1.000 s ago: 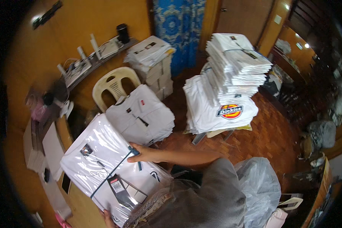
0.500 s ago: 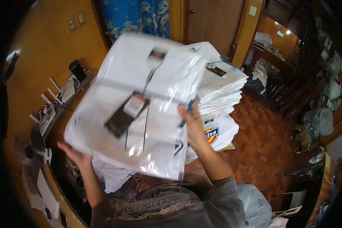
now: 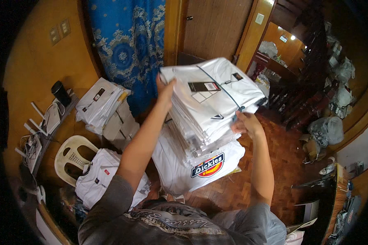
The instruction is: The person folds white t-shirts and places them into clear plastic bags. They then seal the bags and stack the packaged shirts on the table.
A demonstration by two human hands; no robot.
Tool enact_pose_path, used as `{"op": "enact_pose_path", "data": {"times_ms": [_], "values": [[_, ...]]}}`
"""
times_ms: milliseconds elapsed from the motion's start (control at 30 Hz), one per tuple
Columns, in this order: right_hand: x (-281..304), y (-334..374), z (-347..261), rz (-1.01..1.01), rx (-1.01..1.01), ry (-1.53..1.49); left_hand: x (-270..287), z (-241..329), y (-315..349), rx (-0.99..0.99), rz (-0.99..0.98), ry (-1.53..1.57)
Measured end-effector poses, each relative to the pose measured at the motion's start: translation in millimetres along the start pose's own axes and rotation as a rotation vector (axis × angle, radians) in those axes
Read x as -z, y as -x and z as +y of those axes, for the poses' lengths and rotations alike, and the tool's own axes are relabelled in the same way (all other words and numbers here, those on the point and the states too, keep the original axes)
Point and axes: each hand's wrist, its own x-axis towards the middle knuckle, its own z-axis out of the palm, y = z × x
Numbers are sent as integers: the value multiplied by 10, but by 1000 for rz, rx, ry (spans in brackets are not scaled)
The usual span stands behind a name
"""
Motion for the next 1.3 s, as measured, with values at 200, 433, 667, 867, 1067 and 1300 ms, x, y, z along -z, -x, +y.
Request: {"op": "enact_pose_path", "data": {"times_ms": [200, 433, 667, 867, 1067, 1300], "values": [[774, -259, -488, 510, 383, 502, -108, -246, -34, 60, 5, 110], [1025, -1147, -811, 356, 97, 483, 13, -82, 34, 142, -20, 105], [429, -1748, -715, -14, 167, 758, -229, -277, 297, 117, 120, 27], [652, -1906, -553, 42, 143, 874, -290, -350, 294, 178, 159, -198], [937, -2255, -411, -104, -80, 752, -284, -135, 343, 298, 47, 108], [921, -1972, -639, 152, 455, 1020, -121, 19, 457, 364, 97, -83]]}}
